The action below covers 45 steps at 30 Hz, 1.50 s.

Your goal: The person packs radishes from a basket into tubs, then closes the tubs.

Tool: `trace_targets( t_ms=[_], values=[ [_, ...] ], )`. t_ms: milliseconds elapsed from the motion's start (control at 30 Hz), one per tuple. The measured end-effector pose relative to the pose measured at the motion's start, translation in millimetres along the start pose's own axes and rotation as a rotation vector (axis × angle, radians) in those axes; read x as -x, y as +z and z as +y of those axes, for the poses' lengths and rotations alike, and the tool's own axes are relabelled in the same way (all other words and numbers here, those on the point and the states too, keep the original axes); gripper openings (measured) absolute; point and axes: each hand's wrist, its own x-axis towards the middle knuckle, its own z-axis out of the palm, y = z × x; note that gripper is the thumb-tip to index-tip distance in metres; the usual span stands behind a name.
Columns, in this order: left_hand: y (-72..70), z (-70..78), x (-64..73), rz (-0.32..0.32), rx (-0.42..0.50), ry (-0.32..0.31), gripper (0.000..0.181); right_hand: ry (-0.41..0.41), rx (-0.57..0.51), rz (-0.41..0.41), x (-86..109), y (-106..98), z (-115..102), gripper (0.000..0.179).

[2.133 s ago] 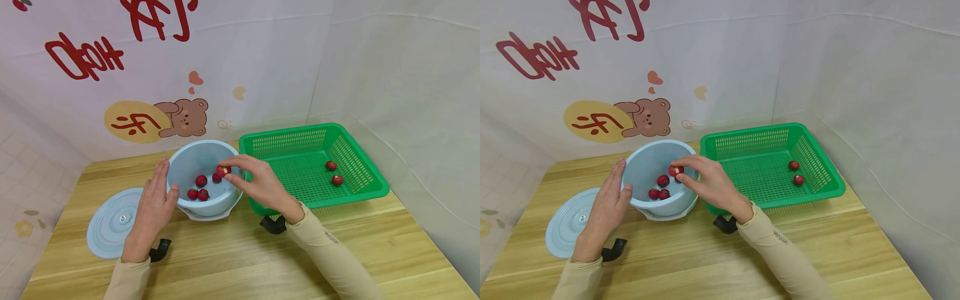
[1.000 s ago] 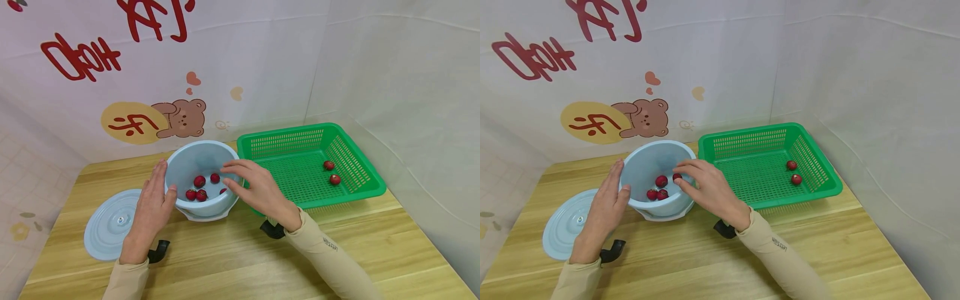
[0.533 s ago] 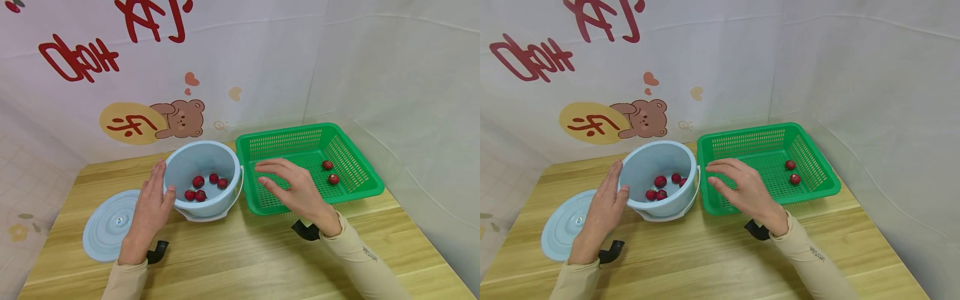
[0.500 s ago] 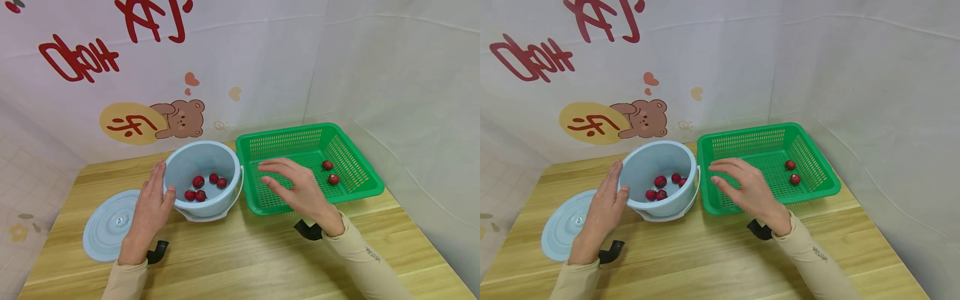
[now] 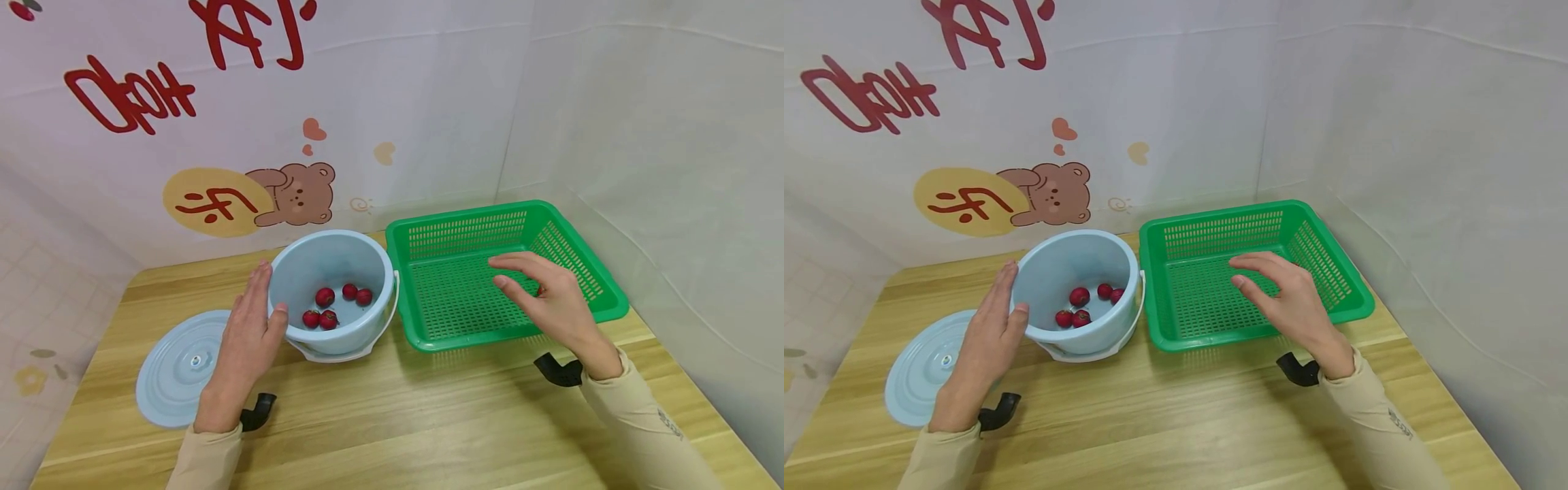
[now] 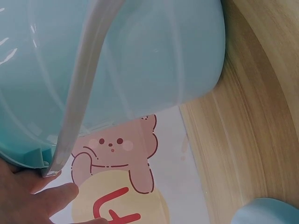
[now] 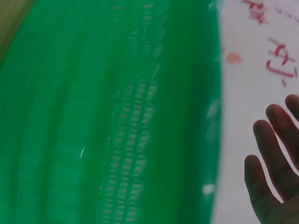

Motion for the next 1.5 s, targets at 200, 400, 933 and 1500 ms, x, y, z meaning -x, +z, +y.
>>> trace_targets(
  t_ms=[200, 400, 933, 1500],
  values=[
    [0.0, 0.9, -0.6, 0.002, -0.001, -0.003, 0.067, 0.05, 0.054, -0.018, 8.9, -18, 23, 0.038],
    [0.1, 1.4, -1.0, 0.006, -0.002, 0.002, 0.067, 0.096, 0.095, -0.065, 13.3, -31, 41, 0.038],
    [-1.0, 2.3, -0.7, 0.007, -0.001, 0.004, 0.066, 0.173, 0.164, -0.316, 22.0, -50, 78, 0.037],
    [-0.2, 1.6, -0.5, 0.009, 0.002, 0.012, 0.066, 0.234, 0.203, -0.593, 12.7, -49, 100, 0.049]
  ],
)
